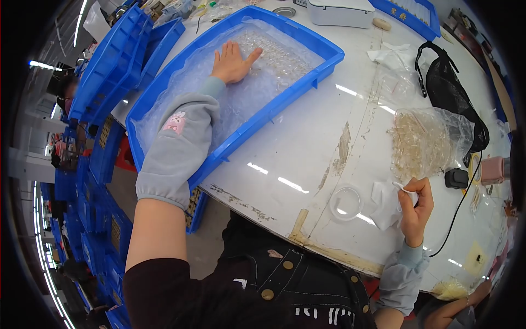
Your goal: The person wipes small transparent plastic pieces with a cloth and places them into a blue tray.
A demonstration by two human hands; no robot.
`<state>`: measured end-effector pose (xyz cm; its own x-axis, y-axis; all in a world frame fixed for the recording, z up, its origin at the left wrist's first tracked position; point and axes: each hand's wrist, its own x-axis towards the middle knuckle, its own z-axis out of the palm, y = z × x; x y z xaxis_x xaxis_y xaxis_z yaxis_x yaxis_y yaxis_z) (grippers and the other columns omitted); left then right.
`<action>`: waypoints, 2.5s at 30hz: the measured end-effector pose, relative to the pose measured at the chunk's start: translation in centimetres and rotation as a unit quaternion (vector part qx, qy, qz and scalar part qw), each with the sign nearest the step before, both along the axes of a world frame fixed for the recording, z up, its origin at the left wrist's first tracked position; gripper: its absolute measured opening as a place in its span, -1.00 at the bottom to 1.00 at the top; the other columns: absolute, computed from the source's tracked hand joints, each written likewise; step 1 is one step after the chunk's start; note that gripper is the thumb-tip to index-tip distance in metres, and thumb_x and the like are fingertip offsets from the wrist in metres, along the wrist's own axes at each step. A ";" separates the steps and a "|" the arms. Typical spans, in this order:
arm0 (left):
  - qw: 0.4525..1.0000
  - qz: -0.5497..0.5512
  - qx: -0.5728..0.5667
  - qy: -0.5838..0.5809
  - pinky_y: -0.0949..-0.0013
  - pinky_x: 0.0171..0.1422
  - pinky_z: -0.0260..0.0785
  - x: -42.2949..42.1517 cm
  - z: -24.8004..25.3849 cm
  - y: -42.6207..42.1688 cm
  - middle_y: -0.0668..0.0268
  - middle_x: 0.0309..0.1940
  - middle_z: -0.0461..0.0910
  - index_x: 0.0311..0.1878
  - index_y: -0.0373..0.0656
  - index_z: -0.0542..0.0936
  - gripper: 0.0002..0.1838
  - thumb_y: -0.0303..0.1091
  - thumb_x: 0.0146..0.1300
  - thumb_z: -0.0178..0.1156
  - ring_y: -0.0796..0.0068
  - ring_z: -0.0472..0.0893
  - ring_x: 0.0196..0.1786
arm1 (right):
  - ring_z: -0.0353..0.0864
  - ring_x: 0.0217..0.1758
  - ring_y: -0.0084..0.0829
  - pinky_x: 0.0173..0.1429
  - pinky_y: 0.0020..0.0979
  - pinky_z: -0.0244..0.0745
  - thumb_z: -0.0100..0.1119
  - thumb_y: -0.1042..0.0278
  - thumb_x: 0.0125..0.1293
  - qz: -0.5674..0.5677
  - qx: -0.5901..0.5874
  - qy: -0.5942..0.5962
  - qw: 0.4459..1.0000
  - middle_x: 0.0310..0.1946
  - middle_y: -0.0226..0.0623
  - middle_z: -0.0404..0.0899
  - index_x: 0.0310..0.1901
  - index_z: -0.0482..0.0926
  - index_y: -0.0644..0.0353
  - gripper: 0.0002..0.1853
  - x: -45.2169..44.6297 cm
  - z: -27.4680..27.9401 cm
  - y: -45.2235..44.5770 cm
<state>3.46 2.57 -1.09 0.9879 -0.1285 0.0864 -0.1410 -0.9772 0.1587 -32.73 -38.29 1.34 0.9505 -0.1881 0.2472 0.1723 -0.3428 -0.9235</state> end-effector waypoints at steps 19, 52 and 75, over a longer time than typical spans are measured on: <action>1.000 0.011 -0.011 0.004 -0.04 0.65 -0.47 -0.1 0.0 1.0 -0.09 0.59 -0.17 0.55 -0.39 -0.07 0.16 0.58 0.29 -0.38 0.05 -0.23 0.65 | 0.20 -0.43 -0.62 -0.29 -0.54 0.10 0.13 0.66 0.14 -0.003 -0.008 -0.005 1.000 -0.52 -0.43 0.30 -0.34 0.35 0.24 -0.84 0.0 0.0 -0.3; 0.966 -0.246 0.074 0.016 -0.17 0.63 -0.47 -10.6 0.7 -3.4 -0.03 0.61 -0.24 0.58 -0.24 -0.16 -0.25 0.08 0.57 -0.32 0.06 -0.25 0.65 | 0.20 -0.44 -0.62 -0.29 -0.53 0.10 0.11 0.68 0.16 0.005 -0.017 -0.008 1.000 -0.54 -0.43 0.28 -0.34 0.34 0.23 -0.84 -0.1 0.1 0.0; 0.983 -0.162 0.005 -0.085 -0.17 0.62 -0.41 -10.6 -0.5 -3.5 -0.20 0.57 -0.17 0.52 -0.47 -0.08 0.02 0.35 0.43 -0.21 -0.07 -0.22 0.64 | 0.18 -0.44 -0.64 -0.30 -0.54 0.08 0.09 0.67 0.18 0.006 -0.008 -0.009 1.000 -0.54 -0.45 0.28 -0.34 0.34 0.22 -0.84 -0.1 0.1 0.0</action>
<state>-7.18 -0.95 -1.56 0.8669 -0.4351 0.2434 -0.4680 -0.8785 0.0962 -32.80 -38.32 1.40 0.9478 -0.1726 0.2680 0.1937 -0.3560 -0.9142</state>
